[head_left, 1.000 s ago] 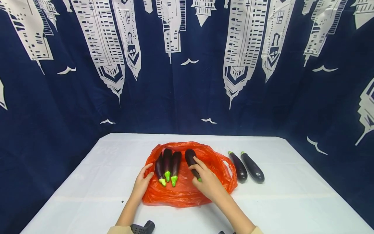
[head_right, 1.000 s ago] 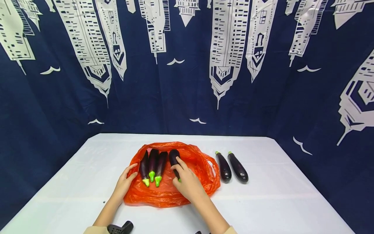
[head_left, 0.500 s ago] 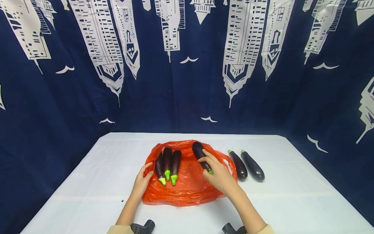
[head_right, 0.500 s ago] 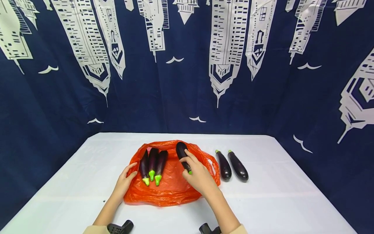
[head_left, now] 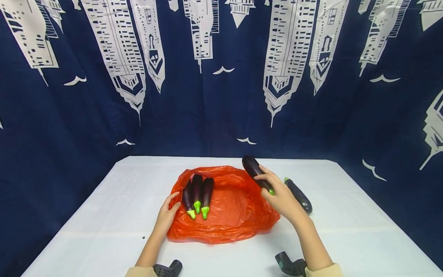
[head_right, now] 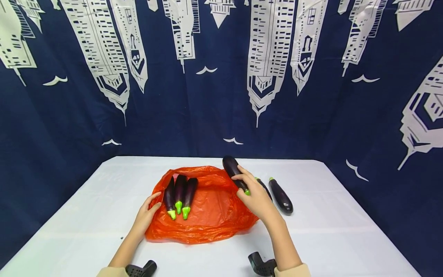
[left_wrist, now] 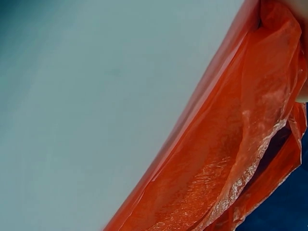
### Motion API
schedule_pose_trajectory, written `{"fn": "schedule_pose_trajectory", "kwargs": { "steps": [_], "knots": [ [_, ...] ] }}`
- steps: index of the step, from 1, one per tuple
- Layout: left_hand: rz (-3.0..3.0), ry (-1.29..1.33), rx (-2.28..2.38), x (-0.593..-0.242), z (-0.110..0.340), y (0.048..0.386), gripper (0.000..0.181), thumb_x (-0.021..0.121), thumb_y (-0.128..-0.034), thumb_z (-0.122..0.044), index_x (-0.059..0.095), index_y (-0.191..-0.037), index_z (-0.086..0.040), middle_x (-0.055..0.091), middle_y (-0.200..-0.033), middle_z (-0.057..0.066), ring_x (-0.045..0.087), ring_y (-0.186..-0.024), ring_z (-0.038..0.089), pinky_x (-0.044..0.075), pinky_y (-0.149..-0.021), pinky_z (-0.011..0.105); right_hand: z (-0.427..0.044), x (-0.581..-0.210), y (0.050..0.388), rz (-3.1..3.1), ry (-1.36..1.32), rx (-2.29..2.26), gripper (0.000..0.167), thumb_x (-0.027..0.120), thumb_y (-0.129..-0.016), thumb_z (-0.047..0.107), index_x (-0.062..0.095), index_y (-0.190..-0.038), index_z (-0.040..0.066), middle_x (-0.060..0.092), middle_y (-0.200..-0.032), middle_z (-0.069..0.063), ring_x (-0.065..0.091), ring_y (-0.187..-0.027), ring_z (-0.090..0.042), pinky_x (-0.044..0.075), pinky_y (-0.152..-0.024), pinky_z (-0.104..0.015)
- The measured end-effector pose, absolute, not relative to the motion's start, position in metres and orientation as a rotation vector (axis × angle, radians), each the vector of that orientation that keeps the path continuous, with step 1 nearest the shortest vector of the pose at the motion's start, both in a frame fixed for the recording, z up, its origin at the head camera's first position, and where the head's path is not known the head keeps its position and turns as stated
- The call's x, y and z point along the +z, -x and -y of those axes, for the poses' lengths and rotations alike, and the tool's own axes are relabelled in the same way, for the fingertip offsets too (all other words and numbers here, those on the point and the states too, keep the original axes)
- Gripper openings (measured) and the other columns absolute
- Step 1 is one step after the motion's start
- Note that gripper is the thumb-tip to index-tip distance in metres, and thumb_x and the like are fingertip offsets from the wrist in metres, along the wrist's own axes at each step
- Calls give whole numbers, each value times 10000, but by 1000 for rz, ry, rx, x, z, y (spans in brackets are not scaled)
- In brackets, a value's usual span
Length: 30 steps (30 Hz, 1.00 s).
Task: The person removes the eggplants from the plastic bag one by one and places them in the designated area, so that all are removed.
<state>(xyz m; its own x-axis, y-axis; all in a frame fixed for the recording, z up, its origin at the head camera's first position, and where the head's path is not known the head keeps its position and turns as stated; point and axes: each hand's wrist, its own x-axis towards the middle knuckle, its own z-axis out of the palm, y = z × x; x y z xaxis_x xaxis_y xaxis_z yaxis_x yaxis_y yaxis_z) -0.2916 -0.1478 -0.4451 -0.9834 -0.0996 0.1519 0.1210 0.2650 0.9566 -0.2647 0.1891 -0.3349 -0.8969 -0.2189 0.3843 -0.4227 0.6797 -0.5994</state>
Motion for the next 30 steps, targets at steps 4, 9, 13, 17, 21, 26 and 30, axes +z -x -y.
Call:
{"fn": "schedule_pose_trajectory", "kwargs": {
  "steps": [4,9,13,17,21,26,30],
  "knots": [
    [2335,23,-1811,-445,148,295,408,471,-913,-121,426,-1315,-64,343,-1415,211,288,-1312,372,195,-1084,565,-210,-337,272,2564,-481,1060,380,474,-840,17,536,-1195,136,276,-1473,-96,404,-1231,-400,442,-900,-539],
    [2340,24,-1808,-445,148,295,408,465,-918,-123,421,-1318,-62,342,-1415,214,294,-1306,377,199,-1078,576,-237,-346,282,2562,-374,1089,386,449,-860,21,499,-1237,88,239,-1464,-161,372,-1233,-437,411,-912,-566],
    [2342,26,-1805,-445,148,295,412,468,-916,-120,419,-1321,-60,342,-1416,212,289,-1311,374,195,-1081,572,-256,-354,287,2592,-280,1060,407,441,-850,16,490,-1250,73,244,-1468,-180,305,-1284,-453,337,-973,-595],
    [2341,28,-1803,-445,148,295,412,472,-914,-116,420,-1318,-56,345,-1415,213,284,-1317,373,191,-1084,565,-274,-362,289,2601,-205,1070,427,432,-838,-7,483,-1258,53,235,-1470,-200,241,-1307,-477,298,-994,-607],
    [2350,22,-1795,-446,148,293,410,472,-917,-126,420,-1318,-57,352,-1410,213,291,-1312,376,194,-1082,569,-290,-375,290,2588,-130,1096,426,424,-837,4,478,-1258,31,192,-1468,-230,209,-1298,-511,260,-993,-639],
    [2355,22,-1794,-447,147,291,409,471,-924,-141,418,-1322,-61,360,-1406,212,300,-1305,377,198,-1078,576,-307,-392,292,2594,-30,1115,418,415,-855,25,464,-1270,21,176,-1460,-240,170,-1305,-517,188,-1000,-671],
    [2344,22,-1804,-446,147,292,408,469,-925,-140,418,-1323,-66,358,-1409,208,297,-1308,373,197,-1079,574,-317,-405,292,2603,56,1139,419,408,-873,43,445,-1290,21,155,-1474,-233,129,-1326,-505,149,-1017,-669]
  ]
}}
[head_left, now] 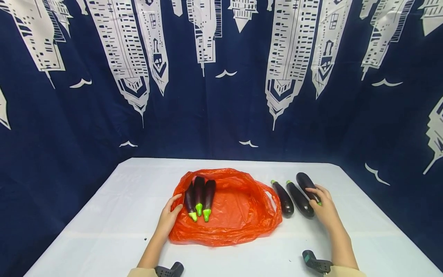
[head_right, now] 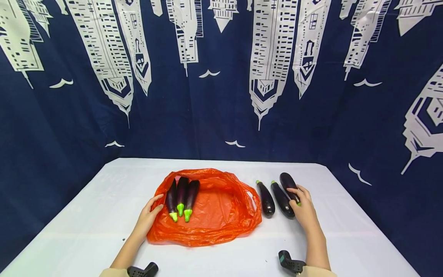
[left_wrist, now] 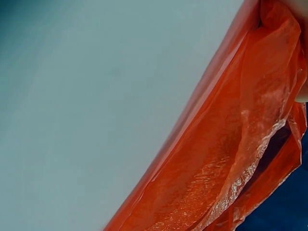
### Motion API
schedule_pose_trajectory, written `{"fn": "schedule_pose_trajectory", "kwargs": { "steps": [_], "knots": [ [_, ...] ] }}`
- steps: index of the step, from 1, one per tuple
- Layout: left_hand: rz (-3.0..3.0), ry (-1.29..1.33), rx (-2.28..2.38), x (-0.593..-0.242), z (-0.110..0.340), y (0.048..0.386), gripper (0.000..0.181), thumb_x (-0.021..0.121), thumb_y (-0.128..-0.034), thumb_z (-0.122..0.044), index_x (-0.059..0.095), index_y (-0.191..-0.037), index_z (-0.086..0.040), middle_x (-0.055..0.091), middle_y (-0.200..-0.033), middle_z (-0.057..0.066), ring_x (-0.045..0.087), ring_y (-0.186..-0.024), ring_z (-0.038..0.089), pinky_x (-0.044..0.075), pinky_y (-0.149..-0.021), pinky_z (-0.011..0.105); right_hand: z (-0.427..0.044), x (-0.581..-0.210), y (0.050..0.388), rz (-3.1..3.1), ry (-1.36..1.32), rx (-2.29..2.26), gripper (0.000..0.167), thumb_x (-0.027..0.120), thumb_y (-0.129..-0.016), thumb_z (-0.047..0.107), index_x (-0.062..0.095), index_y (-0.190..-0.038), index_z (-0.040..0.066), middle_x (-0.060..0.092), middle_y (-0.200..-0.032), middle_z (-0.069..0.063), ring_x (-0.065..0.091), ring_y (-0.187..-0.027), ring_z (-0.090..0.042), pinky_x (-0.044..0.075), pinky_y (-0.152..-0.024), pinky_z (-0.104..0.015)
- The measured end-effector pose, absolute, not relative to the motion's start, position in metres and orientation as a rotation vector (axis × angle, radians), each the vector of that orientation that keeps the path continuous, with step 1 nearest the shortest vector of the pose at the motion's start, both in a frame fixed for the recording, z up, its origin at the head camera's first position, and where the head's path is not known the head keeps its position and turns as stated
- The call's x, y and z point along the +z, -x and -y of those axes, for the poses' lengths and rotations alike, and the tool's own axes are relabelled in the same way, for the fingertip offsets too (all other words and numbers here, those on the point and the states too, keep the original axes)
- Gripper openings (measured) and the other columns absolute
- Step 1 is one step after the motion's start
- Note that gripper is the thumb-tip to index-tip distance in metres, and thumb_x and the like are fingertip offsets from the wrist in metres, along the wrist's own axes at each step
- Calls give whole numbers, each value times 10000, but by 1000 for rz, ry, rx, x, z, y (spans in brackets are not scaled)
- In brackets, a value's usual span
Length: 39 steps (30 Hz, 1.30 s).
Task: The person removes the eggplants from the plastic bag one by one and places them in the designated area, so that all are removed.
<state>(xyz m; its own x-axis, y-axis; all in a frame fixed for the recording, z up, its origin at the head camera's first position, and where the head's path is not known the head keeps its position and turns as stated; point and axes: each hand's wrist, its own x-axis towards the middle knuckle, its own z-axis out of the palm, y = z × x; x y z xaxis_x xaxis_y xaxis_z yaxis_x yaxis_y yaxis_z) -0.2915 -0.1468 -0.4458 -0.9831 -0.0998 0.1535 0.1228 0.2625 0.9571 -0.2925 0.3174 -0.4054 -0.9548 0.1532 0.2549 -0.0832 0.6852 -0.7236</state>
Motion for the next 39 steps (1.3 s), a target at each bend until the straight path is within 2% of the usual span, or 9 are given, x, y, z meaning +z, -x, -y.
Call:
{"fn": "schedule_pose_trajectory", "kwargs": {
  "steps": [8,16,24,28,34,39],
  "knots": [
    [2353,9,-1809,-446,146,290,406,468,-925,-142,421,-1323,-77,351,-1415,207,305,-1300,378,210,-1070,583,-327,-425,292,2617,149,1155,426,379,-900,67,408,-1322,18,135,-1478,-254,98,-1334,-502,132,-1004,-686],
    [2353,20,-1797,-446,146,290,403,467,-920,-126,425,-1316,-62,358,-1406,217,311,-1294,385,212,-1069,584,-329,-433,291,2627,150,1213,439,252,-945,123,372,-1354,21,112,-1491,-243,71,-1343,-494,103,-1004,-694],
    [2345,21,-1801,-446,148,290,403,471,-924,-134,427,-1319,-69,362,-1408,205,299,-1306,376,201,-1076,578,-326,-437,291,2667,159,1251,463,194,-969,199,327,-1381,37,73,-1505,-222,46,-1358,-470,92,-1018,-680],
    [2349,16,-1806,-446,148,290,406,473,-926,-144,424,-1323,-77,359,-1412,201,294,-1310,375,197,-1077,580,-325,-440,292,2675,172,1263,485,205,-980,273,293,-1396,38,44,-1511,-215,40,-1361,-463,88,-1023,-675],
    [2345,14,-1808,-445,148,289,405,474,-925,-143,426,-1321,-75,364,-1407,201,306,-1299,374,210,-1072,581,-323,-436,291,2642,147,1216,552,261,-976,370,279,-1395,12,81,-1492,-256,137,-1330,-491,149,-1037,-643],
    [2345,30,-1807,-445,148,290,404,477,-925,-148,429,-1319,-72,367,-1406,201,304,-1302,373,206,-1076,575,-322,-422,289,2571,128,1204,534,325,-969,324,280,-1397,8,118,-1484,-264,173,-1317,-495,184,-1050,-610]
  ]
}}
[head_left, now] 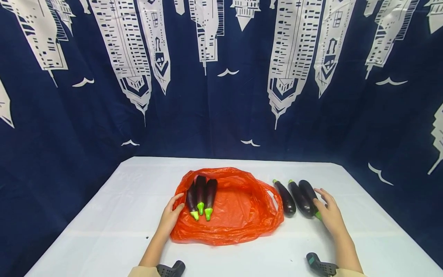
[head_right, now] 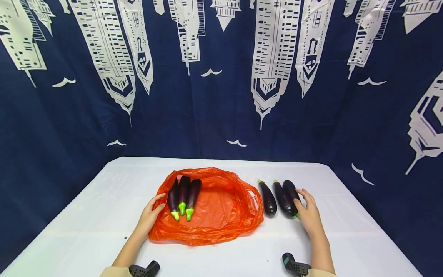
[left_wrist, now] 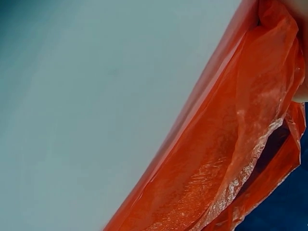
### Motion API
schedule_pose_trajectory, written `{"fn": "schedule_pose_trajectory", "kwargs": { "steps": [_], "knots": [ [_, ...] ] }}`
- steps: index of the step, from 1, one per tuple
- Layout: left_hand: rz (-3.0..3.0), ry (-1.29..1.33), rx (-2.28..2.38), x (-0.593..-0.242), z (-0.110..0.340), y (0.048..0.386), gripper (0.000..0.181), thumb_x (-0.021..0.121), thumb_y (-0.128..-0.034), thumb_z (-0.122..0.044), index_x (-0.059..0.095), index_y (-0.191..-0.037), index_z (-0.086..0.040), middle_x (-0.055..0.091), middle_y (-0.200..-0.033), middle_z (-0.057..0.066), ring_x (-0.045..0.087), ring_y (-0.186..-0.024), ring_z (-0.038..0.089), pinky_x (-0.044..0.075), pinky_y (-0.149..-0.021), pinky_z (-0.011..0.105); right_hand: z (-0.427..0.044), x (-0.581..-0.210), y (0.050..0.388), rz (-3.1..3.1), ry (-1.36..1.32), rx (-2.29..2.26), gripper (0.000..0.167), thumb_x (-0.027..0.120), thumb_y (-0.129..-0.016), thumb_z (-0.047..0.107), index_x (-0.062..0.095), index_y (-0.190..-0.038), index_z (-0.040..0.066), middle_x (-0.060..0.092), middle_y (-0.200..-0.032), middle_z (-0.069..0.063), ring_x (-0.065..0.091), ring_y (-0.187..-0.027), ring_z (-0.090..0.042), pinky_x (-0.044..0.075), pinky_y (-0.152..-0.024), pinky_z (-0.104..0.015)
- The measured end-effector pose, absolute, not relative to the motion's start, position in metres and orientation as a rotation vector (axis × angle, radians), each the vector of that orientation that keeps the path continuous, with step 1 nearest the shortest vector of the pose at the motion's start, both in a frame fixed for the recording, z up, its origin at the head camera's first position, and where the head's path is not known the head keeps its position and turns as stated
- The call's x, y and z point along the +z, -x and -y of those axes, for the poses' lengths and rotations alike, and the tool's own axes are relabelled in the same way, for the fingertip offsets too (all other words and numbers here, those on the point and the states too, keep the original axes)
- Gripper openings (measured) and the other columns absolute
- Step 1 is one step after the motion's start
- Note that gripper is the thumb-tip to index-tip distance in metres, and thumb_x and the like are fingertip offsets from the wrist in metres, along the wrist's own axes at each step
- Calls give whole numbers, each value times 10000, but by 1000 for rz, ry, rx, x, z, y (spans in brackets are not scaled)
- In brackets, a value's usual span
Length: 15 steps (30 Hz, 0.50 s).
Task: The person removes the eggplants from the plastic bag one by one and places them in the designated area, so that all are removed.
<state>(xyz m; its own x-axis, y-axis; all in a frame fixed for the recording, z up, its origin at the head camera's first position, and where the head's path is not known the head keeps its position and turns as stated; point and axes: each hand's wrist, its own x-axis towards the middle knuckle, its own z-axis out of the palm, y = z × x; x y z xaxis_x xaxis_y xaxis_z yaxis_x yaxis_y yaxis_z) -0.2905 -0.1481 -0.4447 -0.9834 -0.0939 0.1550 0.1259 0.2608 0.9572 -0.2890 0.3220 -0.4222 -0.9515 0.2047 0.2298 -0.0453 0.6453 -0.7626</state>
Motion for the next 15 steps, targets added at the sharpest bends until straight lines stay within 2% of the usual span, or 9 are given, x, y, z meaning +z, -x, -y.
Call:
{"fn": "schedule_pose_trajectory", "kwargs": {
  "steps": [7,15],
  "knots": [
    [2349,22,-1796,-445,148,291,399,471,-923,-129,431,-1316,-73,365,-1408,200,300,-1309,372,204,-1078,573,-317,-409,289,2535,41,1128,498,385,-959,241,298,-1391,9,166,-1473,-263,233,-1285,-505,207,-1022,-630],
    [2349,17,-1809,-447,146,292,402,470,-922,-130,431,-1318,-78,357,-1414,198,293,-1312,371,198,-1078,577,-308,-397,289,2504,8,1102,443,348,-972,266,372,-1357,48,273,-1441,-241,291,-1283,-455,239,-1024,-610]
  ]
}}
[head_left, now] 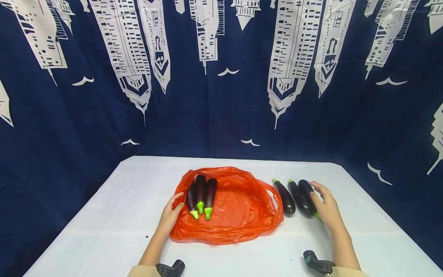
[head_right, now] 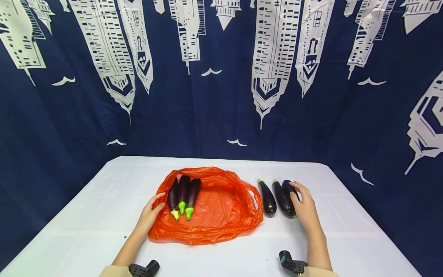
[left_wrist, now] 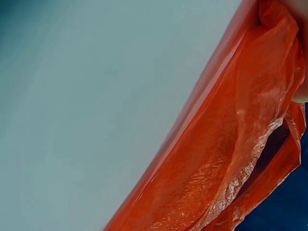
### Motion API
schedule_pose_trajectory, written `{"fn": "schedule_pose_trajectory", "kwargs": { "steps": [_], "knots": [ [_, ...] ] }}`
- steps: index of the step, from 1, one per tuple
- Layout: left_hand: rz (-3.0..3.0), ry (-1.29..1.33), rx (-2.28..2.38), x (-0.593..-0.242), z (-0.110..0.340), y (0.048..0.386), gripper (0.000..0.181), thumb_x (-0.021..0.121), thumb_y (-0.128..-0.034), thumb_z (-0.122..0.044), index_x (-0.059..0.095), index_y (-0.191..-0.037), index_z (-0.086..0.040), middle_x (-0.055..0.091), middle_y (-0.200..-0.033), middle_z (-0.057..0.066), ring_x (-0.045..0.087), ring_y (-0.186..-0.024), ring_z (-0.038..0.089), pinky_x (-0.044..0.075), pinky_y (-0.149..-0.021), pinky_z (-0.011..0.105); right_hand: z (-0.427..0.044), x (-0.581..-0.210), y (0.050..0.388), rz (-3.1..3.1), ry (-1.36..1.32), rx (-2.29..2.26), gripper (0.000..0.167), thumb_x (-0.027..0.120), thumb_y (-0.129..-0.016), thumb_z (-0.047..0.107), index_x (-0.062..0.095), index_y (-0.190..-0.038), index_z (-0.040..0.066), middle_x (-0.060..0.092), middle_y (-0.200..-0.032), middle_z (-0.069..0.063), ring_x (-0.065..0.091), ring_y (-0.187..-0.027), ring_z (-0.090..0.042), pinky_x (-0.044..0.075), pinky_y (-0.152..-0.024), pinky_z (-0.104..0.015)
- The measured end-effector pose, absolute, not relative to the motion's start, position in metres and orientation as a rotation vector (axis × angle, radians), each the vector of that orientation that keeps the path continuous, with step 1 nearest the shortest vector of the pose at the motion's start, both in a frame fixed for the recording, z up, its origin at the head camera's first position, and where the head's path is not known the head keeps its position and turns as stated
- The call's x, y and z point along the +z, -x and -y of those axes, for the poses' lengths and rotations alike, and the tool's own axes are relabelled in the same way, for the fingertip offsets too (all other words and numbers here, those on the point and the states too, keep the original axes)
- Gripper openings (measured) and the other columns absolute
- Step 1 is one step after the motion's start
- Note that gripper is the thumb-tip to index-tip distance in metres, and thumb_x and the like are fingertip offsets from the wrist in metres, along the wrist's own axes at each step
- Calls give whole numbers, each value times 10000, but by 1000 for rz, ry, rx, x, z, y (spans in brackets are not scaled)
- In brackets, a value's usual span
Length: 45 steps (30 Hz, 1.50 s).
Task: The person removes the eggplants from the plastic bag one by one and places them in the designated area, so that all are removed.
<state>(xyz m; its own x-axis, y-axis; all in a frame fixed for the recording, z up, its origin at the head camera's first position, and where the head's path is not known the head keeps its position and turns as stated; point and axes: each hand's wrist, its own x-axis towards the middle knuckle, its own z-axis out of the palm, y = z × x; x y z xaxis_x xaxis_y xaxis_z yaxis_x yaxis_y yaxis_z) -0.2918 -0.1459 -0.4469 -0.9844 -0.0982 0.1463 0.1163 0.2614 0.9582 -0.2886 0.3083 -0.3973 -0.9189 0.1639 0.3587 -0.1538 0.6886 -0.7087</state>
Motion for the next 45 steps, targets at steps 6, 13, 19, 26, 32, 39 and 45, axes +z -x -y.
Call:
{"fn": "schedule_pose_trajectory", "kwargs": {
  "steps": [6,13,19,26,32,39,45],
  "knots": [
    [2342,34,-1805,-447,145,292,397,479,-917,-123,441,-1309,-74,365,-1408,199,300,-1309,368,201,-1081,568,-290,-389,290,2413,-12,1098,418,377,-964,321,468,-1276,58,422,-1342,-211,412,-1213,-433,338,-970,-591],
    [2355,30,-1800,-445,147,291,405,472,-924,-139,426,-1321,-73,351,-1416,205,294,-1309,376,200,-1075,581,-267,-383,292,2364,-118,1063,357,418,-953,309,542,-1193,74,533,-1216,-173,500,-1126,-378,411,-898,-558],
    [2347,30,-1799,-445,147,291,399,470,-923,-129,431,-1315,-68,366,-1404,206,312,-1295,372,210,-1074,576,-251,-370,288,2293,-234,990,247,429,-953,185,598,-1088,66,599,-1155,-107,560,-1017,-62,455,-939,-288],
    [2355,36,-1801,-445,146,290,403,474,-923,-137,430,-1319,-76,356,-1411,203,301,-1303,375,208,-1074,578,-234,-361,283,2256,-301,957,221,441,-947,171,615,-1066,103,642,-1061,-58,467,-885,170,486,-823,-199],
    [2347,39,-1816,-444,146,290,409,474,-923,-133,423,-1323,-70,346,-1417,206,287,-1311,376,197,-1076,581,-217,-355,279,2185,-383,992,184,477,-920,99,633,-1016,88,658,-940,-83,527,-845,56,381,-787,-21],
    [2338,48,-1808,-445,147,292,399,479,-916,-115,439,-1310,-67,363,-1410,198,284,-1323,360,191,-1090,555,-197,-351,274,2206,-492,1046,175,496,-906,79,631,-1014,113,652,-954,-42,591,-829,-65,490,-718,-144],
    [2347,58,-1795,-444,146,290,400,471,-920,-120,432,-1313,-58,362,-1409,205,279,-1323,371,190,-1084,566,-182,-351,269,2193,-559,1008,162,547,-873,46,635,-989,118,659,-954,-4,581,-781,-80,499,-708,-159]
  ]
}}
